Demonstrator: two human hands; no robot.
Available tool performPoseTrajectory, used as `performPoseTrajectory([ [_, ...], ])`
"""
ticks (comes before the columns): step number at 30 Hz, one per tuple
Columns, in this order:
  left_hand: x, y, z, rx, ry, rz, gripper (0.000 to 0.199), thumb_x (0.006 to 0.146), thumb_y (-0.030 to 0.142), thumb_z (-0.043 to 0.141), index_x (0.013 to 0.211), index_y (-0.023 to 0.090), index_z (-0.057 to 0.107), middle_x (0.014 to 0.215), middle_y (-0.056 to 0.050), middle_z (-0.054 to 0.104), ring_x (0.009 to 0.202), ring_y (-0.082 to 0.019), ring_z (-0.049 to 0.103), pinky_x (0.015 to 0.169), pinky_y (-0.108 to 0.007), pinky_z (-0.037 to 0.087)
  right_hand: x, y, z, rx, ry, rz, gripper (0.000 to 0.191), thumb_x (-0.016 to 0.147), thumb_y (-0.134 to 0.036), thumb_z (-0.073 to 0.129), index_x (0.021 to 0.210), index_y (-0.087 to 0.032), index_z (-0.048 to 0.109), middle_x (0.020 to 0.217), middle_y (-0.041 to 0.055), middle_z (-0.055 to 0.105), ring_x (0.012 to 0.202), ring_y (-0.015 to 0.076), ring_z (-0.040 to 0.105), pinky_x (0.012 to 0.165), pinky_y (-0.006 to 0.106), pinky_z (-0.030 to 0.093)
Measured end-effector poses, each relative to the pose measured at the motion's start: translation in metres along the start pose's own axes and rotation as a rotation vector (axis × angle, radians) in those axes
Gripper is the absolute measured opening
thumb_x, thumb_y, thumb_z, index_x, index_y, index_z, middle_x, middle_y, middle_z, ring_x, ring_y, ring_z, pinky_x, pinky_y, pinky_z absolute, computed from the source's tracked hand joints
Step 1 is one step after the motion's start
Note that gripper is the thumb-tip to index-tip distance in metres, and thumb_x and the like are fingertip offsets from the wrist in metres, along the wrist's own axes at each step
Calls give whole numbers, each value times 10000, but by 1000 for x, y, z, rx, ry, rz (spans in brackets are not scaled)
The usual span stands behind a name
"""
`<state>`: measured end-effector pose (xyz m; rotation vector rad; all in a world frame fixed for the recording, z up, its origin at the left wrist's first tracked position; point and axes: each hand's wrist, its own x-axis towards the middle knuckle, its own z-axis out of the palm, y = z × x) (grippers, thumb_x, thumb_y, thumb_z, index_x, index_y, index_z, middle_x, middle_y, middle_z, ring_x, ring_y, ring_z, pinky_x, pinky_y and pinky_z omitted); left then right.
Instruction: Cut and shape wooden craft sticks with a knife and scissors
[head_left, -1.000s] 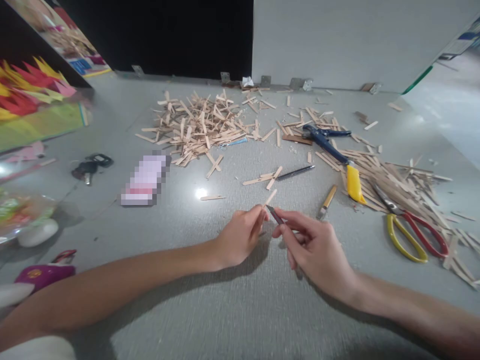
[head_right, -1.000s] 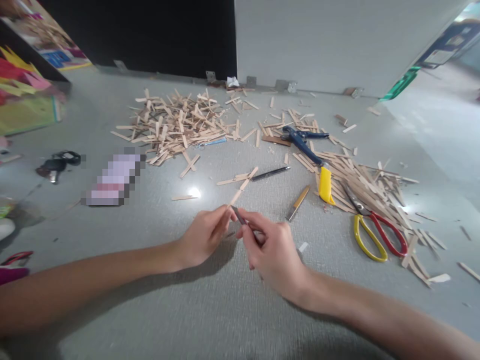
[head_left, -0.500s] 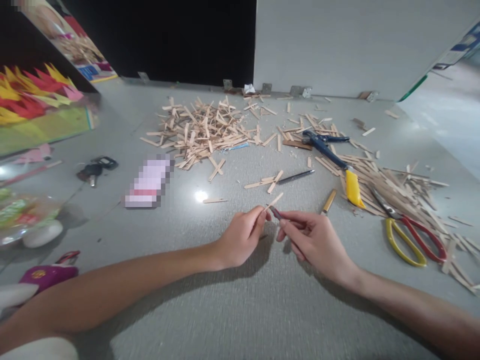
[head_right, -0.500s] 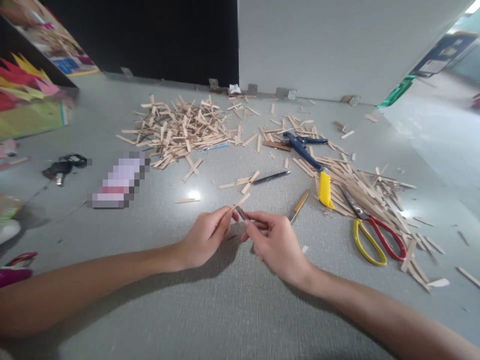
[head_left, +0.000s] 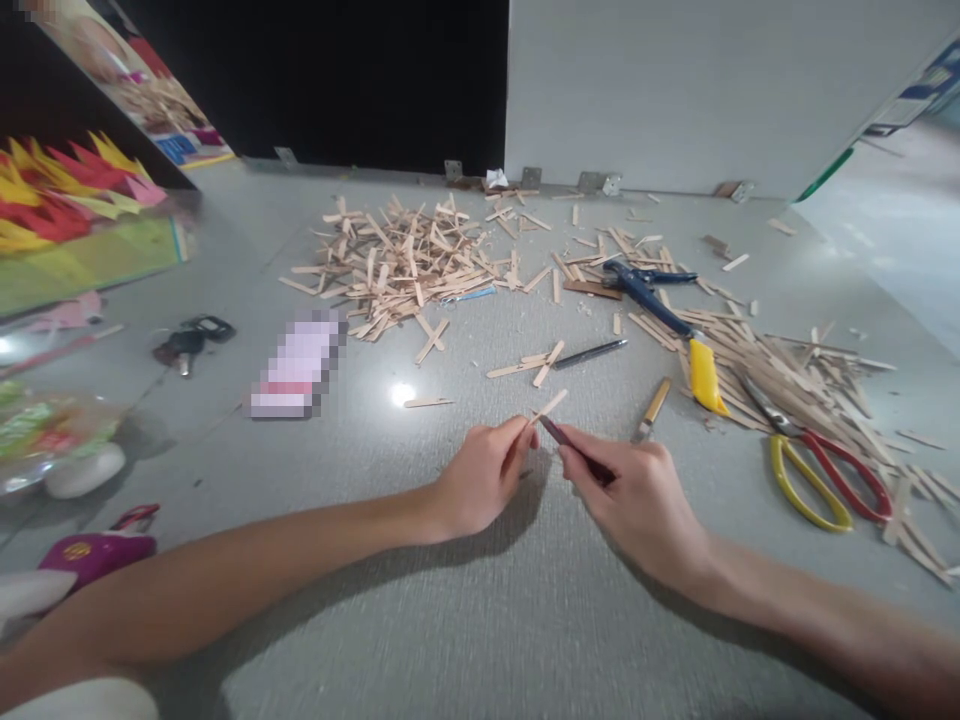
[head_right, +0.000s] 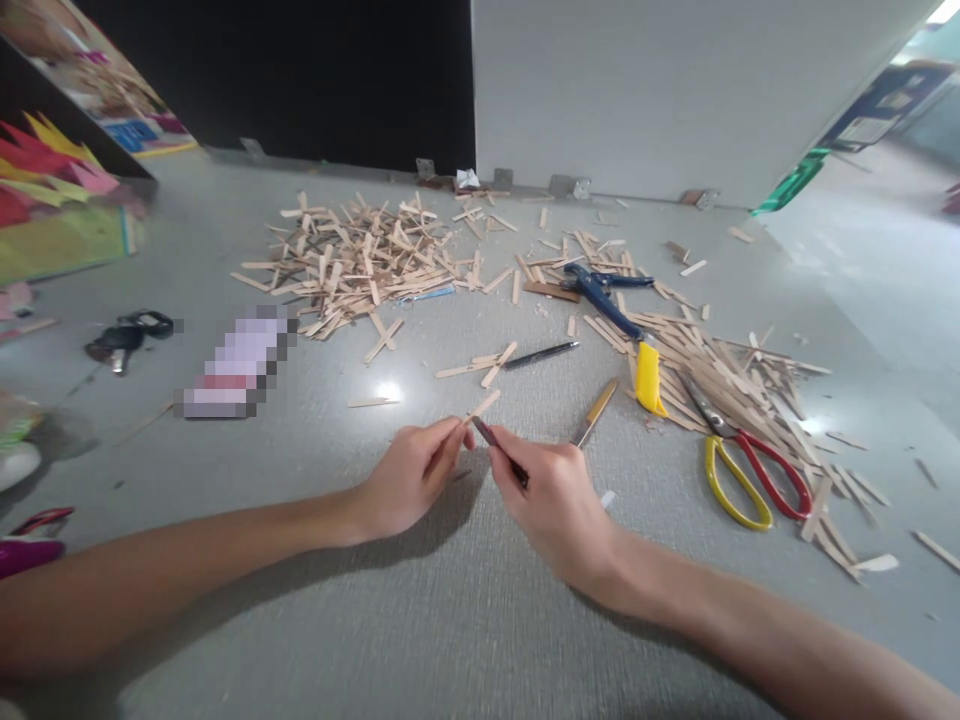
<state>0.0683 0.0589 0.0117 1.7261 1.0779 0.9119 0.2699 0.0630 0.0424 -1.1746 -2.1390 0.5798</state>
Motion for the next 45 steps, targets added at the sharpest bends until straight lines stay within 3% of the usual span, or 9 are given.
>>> performPoseTrajectory([
  [3, -1, -1, 0, 7, 2, 10, 340, 1140, 420, 329, 888, 234, 461, 550, 121, 343, 441, -92, 306, 521, -240, 283, -3, 2, 1, -50, 24, -60, 356, 1081, -278, 533, 1109, -149, 865, 546, -24, 607, 434, 89, 397, 455, 220, 399],
  [8, -1, -1, 0, 37, 7, 9, 315, 1133, 374, 336, 879, 236, 459, 556, 116, 359, 449, -99, 335, 531, -244, 306, -7, 6, 2, -92, 27, -115, 361, 1099, -266, 512, 1205, -138, 832, 645, 22, 716, 477, 109, 511, 495, 234, 445],
  [11, 0, -1, 0, 41, 11, 1, 311, 1128, 368, 340, 873, 237, 461, 550, 120, 341, 447, -102, 329, 537, -248, 304, -5, 5, 2, -55, 17, -85, 333, 1072, -238, 536, 1153, -137, 842, 618, 10, 691, 469, 103, 487, 495, 232, 432],
  [16, 0, 1, 1, 31, 14, -37, 319, 1126, 373, 337, 877, 231, 478, 552, 116, 359, 462, -107, 354, 553, -252, 310, 3, -3, -1, 166, -71, 137, 323, 1017, -270, 550, 984, -160, 852, 589, -2, 642, 464, 96, 468, 471, 222, 416],
  [20, -1, 3, 1, 48, 54, -41, 329, 1124, 400, 345, 915, 218, 523, 560, 112, 361, 470, -112, 359, 550, -254, 311, 10, -7, -9, 502, -245, 435, 354, 992, -390, 582, 1104, -165, 832, 674, 22, 707, 366, 81, 435, 349, 216, 353],
  [23, 0, 2, -2, 6, 72, -85, 391, 1125, 467, 333, 916, 214, 546, 578, 89, 419, 487, -122, 408, 546, -257, 340, 14, -6, -16, 589, -272, 507, 387, 965, -455, 646, 1138, -153, 816, 704, 30, 718, 345, 72, 434, 342, 218, 359],
  [27, 4, 2, -7, -140, 67, -151, 422, 1117, 547, 336, 1031, 204, 567, 600, 84, 470, 495, -128, 431, 527, -255, 369, 14, -3, -14, 521, -202, 461, 391, 960, -475, 661, 1131, -153, 802, 691, 17, 708, 375, 72, 443, 364, 213, 378],
  [31, 6, 1, -8, -208, 88, -163, 355, 1116, 555, 374, 1168, 221, 482, 573, 115, 468, 477, -129, 402, 498, -240, 344, 10, 2, -5, 382, -119, 309, 313, 984, -385, 605, 1081, -158, 797, 643, 10, 700, 449, 98, 523, 448, 215, 434],
  [45, 3, 3, -5, -99, 89, -88, 262, 1122, 457, 376, 1081, 225, 489, 569, 117, 455, 473, -117, 422, 501, -234, 341, 6, 6, 1, 279, -87, 192, 281, 993, -312, 577, 1056, -160, 805, 620, 8, 724, 487, 118, 599, 495, 212, 471],
])
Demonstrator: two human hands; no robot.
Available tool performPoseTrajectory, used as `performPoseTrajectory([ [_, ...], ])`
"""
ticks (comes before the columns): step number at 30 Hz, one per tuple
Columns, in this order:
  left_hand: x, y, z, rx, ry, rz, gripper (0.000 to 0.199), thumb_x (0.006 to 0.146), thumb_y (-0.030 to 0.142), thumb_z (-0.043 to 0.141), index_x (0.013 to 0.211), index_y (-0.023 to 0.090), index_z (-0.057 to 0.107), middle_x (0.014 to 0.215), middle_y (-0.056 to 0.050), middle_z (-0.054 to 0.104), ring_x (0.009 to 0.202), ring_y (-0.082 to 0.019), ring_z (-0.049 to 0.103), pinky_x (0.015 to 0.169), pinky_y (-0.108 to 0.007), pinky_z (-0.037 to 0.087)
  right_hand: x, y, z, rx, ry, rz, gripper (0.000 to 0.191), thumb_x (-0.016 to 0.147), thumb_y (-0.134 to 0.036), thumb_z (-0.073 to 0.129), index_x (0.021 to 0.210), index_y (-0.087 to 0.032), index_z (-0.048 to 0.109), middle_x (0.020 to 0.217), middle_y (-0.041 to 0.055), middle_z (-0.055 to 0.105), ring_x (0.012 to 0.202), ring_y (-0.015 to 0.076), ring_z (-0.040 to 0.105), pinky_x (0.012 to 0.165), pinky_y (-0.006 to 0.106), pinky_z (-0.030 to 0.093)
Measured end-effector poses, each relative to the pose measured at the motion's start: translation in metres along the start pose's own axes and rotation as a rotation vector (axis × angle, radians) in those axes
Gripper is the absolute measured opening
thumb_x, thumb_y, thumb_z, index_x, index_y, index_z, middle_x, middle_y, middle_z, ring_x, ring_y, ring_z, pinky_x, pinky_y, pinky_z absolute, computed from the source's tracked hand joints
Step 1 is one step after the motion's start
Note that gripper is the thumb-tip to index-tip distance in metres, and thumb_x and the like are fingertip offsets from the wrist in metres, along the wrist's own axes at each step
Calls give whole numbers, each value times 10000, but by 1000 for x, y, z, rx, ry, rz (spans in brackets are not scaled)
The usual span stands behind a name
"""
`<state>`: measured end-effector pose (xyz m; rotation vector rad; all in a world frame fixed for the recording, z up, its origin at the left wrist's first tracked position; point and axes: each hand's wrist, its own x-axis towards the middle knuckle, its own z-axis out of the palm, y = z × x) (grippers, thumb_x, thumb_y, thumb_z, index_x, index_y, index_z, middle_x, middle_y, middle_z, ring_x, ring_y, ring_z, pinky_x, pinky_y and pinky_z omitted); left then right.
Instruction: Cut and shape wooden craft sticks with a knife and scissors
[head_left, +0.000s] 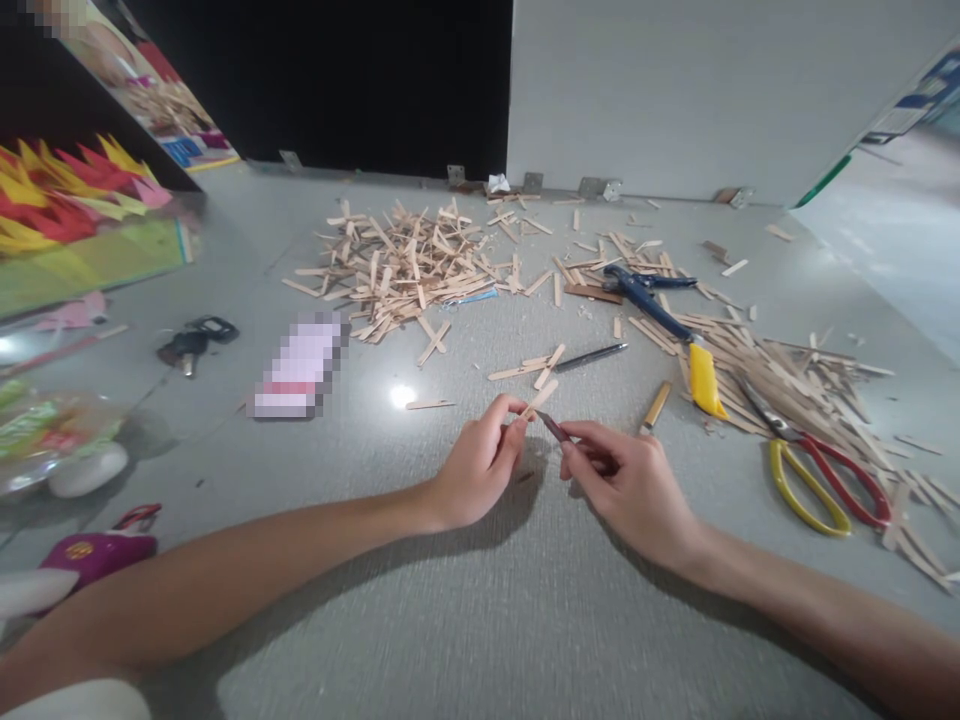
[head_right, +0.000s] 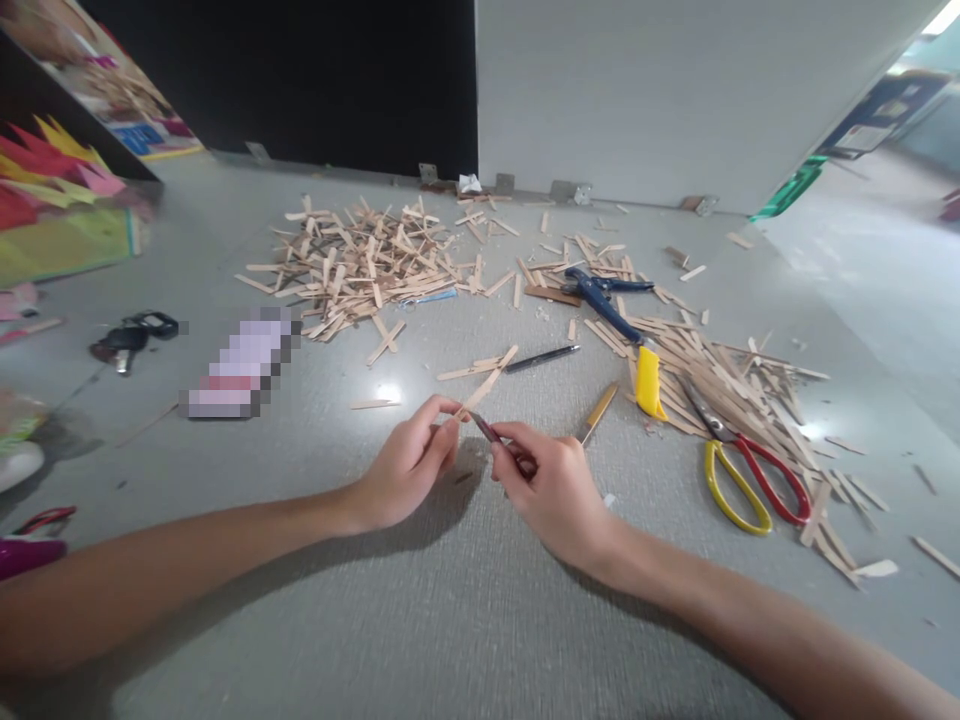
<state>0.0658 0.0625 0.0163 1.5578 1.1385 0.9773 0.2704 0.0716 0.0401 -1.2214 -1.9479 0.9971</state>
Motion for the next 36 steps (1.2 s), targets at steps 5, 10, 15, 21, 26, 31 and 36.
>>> performPoseTrajectory([
  [5, -1, -2, 2, 40, 19, 13, 281, 1119, 472, 367, 1004, 236, 469, 572, 107, 462, 474, -119, 437, 508, -237, 344, 0, -1, 0, 12, 5, 0, 296, 988, -320, 570, 1046, -155, 809, 612, 10, 719, 480, 116, 591, 492, 207, 475],
  [10, -1, -3, 2, 60, 16, 4, 294, 1116, 483, 365, 972, 243, 455, 563, 110, 435, 462, -117, 403, 485, -230, 304, 2, -2, -1, 13, 1, 3, 301, 989, -328, 572, 1038, -149, 809, 610, 13, 713, 482, 114, 585, 488, 205, 463],
  [15, -1, -3, 2, 51, 5, 10, 288, 1112, 467, 372, 953, 244, 460, 554, 114, 415, 445, -110, 368, 470, -226, 280, 3, -1, -1, 27, -29, 29, 312, 987, -333, 564, 1045, -155, 813, 614, 12, 701, 495, 118, 592, 494, 212, 461],
  [21, 1, -1, 1, 89, 52, -16, 302, 1088, 440, 407, 944, 216, 549, 578, 88, 439, 487, -113, 387, 510, -244, 290, 6, 4, -1, 102, -85, 103, 322, 986, -359, 574, 1060, -155, 812, 646, 23, 712, 530, 133, 627, 499, 224, 486],
  [26, 4, -1, -1, -28, 53, -111, 347, 1074, 486, 419, 909, 216, 560, 598, 73, 428, 520, -127, 409, 521, -250, 321, 11, 15, -2, 71, -94, 12, 325, 1006, -362, 571, 1033, -155, 820, 680, 36, 753, 552, 141, 661, 538, 235, 544],
  [31, 5, -4, -1, -144, 29, -149, 351, 1059, 511, 445, 881, 224, 539, 599, 81, 372, 519, -122, 351, 509, -244, 301, 14, 27, -3, -85, -21, -221, 308, 1027, -273, 576, 1124, -132, 832, 708, 38, 790, 596, 144, 713, 593, 231, 591],
  [36, 6, -3, -1, -90, 58, -159, 360, 1040, 517, 462, 822, 233, 505, 604, 71, 370, 527, -125, 355, 509, -249, 289, 15, 41, -5, -278, 15, -451, 318, 1079, -228, 546, 1217, -143, 819, 821, 65, 839, 602, 153, 740, 595, 247, 601],
])
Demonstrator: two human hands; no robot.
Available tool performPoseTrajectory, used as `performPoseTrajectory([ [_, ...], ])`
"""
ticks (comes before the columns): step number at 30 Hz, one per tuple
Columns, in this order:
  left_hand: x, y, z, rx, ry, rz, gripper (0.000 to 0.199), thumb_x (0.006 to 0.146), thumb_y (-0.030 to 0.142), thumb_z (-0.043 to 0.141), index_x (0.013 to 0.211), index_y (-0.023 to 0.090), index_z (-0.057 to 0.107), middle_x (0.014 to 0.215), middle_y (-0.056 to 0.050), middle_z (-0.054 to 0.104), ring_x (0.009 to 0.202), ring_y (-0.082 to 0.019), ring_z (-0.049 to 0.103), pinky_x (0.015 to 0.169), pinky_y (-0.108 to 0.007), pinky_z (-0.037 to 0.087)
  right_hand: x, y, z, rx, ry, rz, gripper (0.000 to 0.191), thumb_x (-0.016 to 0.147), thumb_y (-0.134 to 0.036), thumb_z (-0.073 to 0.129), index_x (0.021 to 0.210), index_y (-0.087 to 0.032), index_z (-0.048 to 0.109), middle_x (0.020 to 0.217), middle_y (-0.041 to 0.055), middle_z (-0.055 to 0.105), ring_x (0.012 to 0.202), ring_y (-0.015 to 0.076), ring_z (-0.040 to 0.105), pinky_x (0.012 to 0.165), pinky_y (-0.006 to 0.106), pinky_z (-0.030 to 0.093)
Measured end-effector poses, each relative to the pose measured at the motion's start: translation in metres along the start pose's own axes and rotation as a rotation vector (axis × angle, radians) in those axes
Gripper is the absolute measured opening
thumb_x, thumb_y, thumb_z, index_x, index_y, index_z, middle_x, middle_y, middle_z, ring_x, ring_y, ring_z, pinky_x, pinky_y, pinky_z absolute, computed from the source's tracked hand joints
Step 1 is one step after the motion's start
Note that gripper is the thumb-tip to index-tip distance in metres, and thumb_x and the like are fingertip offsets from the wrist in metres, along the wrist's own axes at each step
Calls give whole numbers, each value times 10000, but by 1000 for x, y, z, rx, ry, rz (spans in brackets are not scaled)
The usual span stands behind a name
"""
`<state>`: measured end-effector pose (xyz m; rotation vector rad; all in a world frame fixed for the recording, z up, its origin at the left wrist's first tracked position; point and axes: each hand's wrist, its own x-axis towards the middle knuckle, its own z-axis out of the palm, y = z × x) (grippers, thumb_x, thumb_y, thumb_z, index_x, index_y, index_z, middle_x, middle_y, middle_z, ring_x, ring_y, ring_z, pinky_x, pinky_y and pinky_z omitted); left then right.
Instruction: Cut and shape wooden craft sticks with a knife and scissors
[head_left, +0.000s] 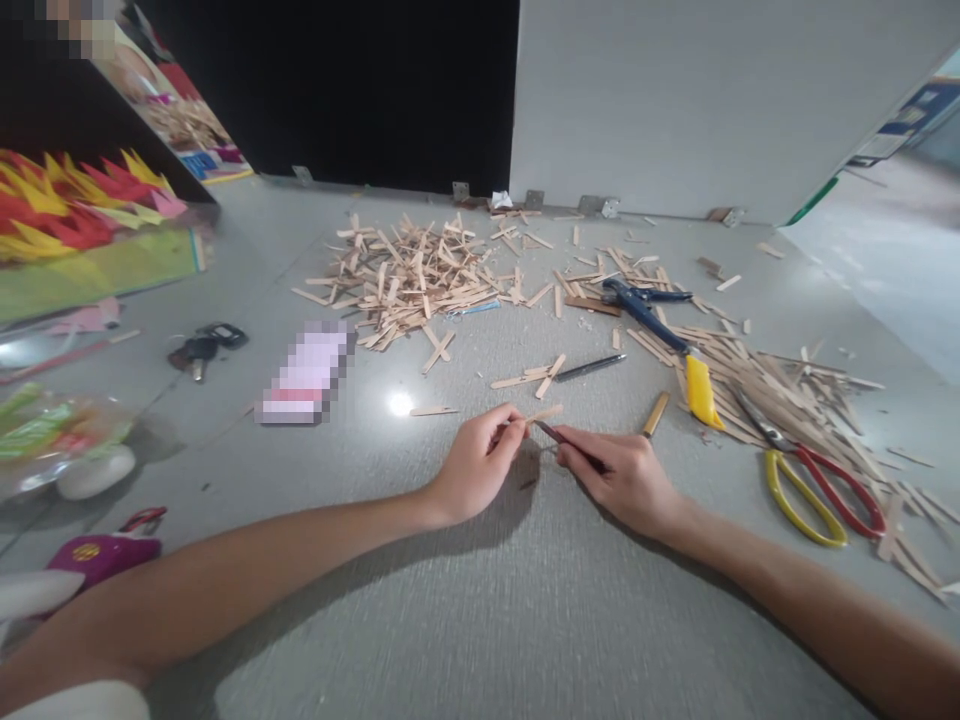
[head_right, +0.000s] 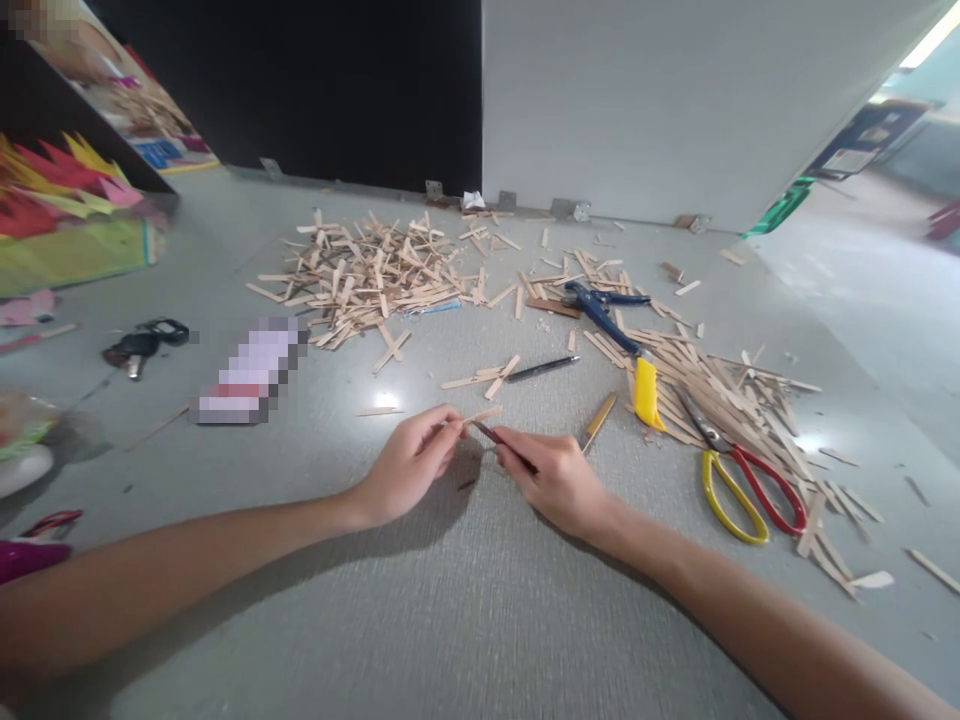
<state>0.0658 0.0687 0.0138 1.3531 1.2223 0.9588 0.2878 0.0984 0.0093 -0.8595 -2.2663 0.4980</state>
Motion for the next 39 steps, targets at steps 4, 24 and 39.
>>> performPoseTrajectory([
  [4, 1, 3, -1, 30, -2, -1, 361, 1038, 509, 441, 807, 238, 497, 600, 68, 373, 520, -130, 361, 507, -257, 295, -2, 7, 0, -184, 19, -166, 311, 1104, -181, 537, 1278, -117, 786, 845, 85, 840, 595, 162, 734, 564, 259, 566],
  [24, 1, 4, -1, 16, -33, 32, 289, 1003, 415, 474, 926, 203, 655, 640, 44, 456, 561, -143, 416, 532, -260, 323, 0, 2, 0, -85, 117, 75, 313, 1093, -237, 511, 1263, -195, 770, 951, 83, 859, 762, 188, 823, 752, 283, 683],
  [39, 1, 11, -3, 98, -22, 65, 339, 996, 454, 474, 753, 222, 521, 661, 38, 460, 597, -140, 429, 595, -266, 350, -1, 3, -1, -77, 97, 43, 299, 1080, -235, 524, 1234, -199, 777, 901, 65, 850, 696, 169, 802, 704, 253, 661],
])
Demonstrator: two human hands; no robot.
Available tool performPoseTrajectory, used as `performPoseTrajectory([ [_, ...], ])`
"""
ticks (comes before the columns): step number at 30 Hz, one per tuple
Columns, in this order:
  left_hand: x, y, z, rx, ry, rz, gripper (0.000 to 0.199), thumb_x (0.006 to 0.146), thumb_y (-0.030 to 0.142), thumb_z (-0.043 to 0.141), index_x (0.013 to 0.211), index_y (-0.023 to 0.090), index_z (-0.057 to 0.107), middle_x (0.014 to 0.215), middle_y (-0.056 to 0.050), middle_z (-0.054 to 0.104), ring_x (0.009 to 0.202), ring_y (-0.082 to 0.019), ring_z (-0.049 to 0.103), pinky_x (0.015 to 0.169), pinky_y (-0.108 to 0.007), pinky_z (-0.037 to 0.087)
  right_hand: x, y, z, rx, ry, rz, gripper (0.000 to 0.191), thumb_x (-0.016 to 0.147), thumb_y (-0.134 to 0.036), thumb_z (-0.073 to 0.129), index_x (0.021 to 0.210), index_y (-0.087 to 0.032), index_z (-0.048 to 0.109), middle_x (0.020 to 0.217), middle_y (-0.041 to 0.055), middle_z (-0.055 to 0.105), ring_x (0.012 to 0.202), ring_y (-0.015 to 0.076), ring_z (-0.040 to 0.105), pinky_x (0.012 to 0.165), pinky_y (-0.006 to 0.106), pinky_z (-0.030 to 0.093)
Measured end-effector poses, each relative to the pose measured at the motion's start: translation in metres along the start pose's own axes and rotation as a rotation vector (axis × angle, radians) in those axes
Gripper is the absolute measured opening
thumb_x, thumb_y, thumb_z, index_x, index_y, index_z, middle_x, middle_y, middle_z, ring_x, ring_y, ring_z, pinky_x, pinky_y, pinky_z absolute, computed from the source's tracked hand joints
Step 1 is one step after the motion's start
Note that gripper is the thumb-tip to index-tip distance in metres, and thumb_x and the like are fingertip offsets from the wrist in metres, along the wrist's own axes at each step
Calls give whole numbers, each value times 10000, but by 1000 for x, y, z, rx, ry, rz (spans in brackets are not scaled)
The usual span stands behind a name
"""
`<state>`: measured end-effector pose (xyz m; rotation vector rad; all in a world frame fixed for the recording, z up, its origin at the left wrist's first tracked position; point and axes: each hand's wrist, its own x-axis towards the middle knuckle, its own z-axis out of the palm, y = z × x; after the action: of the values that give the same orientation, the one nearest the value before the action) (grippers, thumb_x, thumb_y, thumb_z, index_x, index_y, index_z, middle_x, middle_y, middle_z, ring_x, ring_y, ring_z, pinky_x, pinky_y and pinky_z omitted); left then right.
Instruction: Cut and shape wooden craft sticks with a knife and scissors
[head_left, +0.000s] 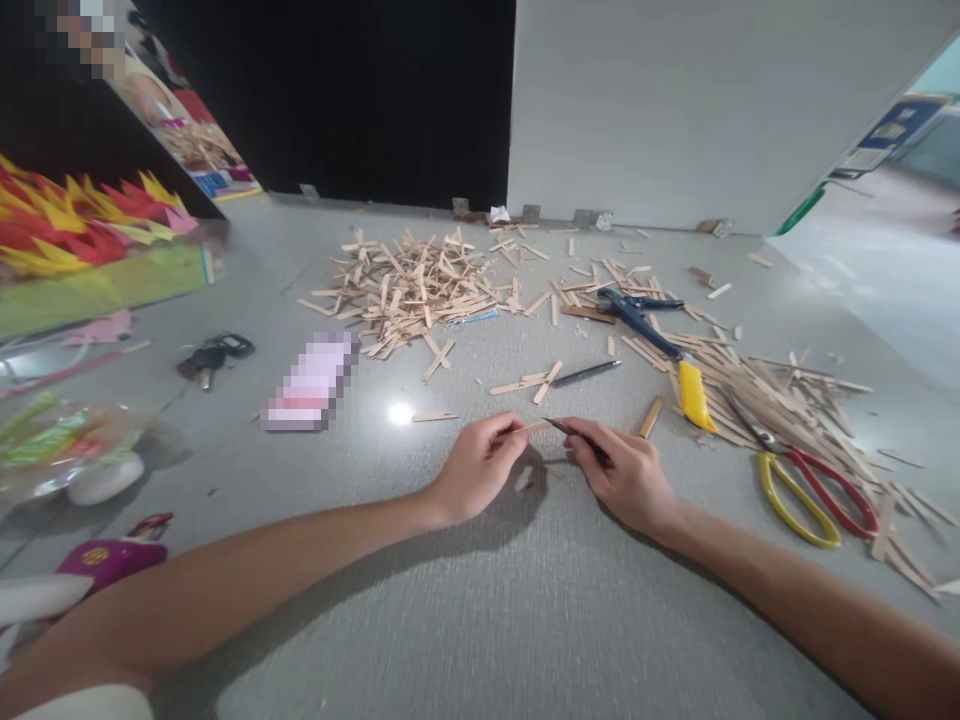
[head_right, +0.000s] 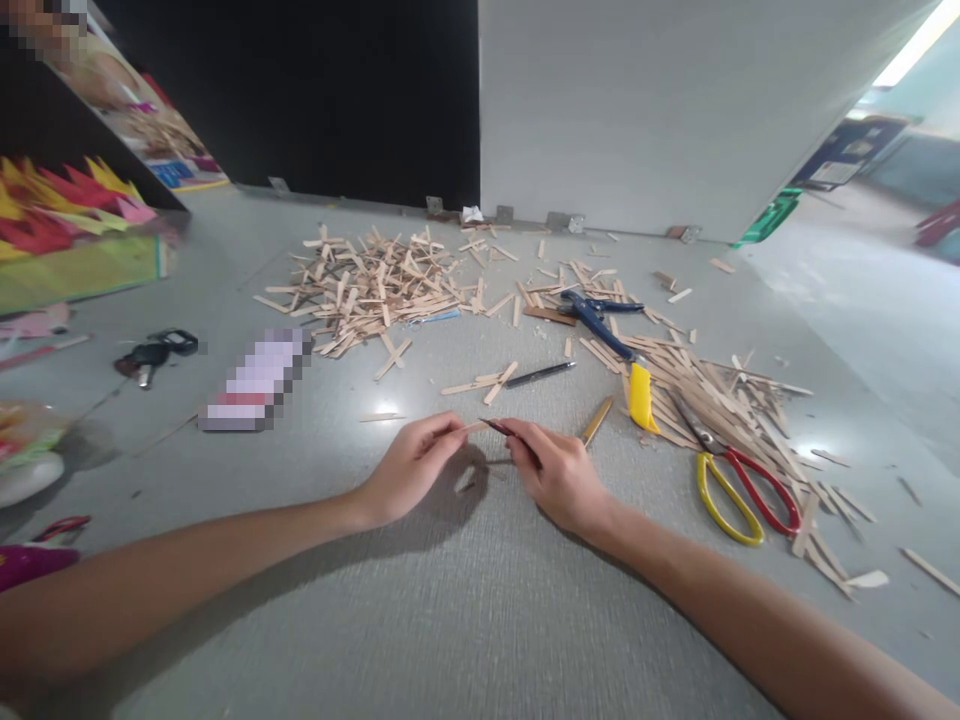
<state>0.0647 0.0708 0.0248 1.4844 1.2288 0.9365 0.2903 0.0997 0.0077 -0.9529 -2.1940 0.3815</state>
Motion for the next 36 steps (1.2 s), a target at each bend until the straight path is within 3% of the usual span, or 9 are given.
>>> performPoseTrajectory([
  [9, 0, -2, 1, 9, -7, -13, 301, 1010, 408, 446, 802, 218, 554, 654, 39, 471, 598, -147, 437, 590, -269, 336, 2, -1, 2, -15, 13, -13, 285, 1082, -219, 530, 1228, -182, 772, 937, 77, 854, 675, 163, 785, 706, 258, 657],
  [18, -2, -7, 1, -7, -18, -36, 278, 1026, 353, 388, 887, 224, 590, 614, 51, 407, 568, -162, 402, 547, -267, 316, 1, 0, 2, -33, 20, -45, 279, 1090, -207, 525, 1227, -190, 768, 1047, 92, 856, 807, 182, 816, 759, 266, 658],
  [22, -1, -11, 3, -28, -15, -28, 270, 1030, 356, 378, 940, 217, 591, 624, 62, 387, 555, -155, 370, 535, -264, 311, 2, -1, 1, -60, 20, -106, 288, 1098, -183, 520, 1241, -162, 769, 907, 77, 825, 728, 168, 774, 680, 257, 626],
  [28, -2, -6, 2, 16, -31, 25, 292, 1081, 425, 374, 1000, 212, 556, 663, 52, 514, 581, -144, 478, 591, -266, 379, 2, 2, 2, -104, 45, -258, 382, 1089, -126, 521, 1425, -175, 696, 971, 92, 802, 828, 185, 773, 723, 281, 644],
  [36, -3, -8, 5, 64, -13, 52, 291, 1071, 419, 405, 956, 208, 569, 683, 21, 623, 576, -137, 549, 585, -257, 402, -3, 7, 3, -174, 0, -277, 436, 1092, -112, 532, 1511, -174, 638, 1052, 110, 815, 854, 196, 797, 724, 288, 669],
])
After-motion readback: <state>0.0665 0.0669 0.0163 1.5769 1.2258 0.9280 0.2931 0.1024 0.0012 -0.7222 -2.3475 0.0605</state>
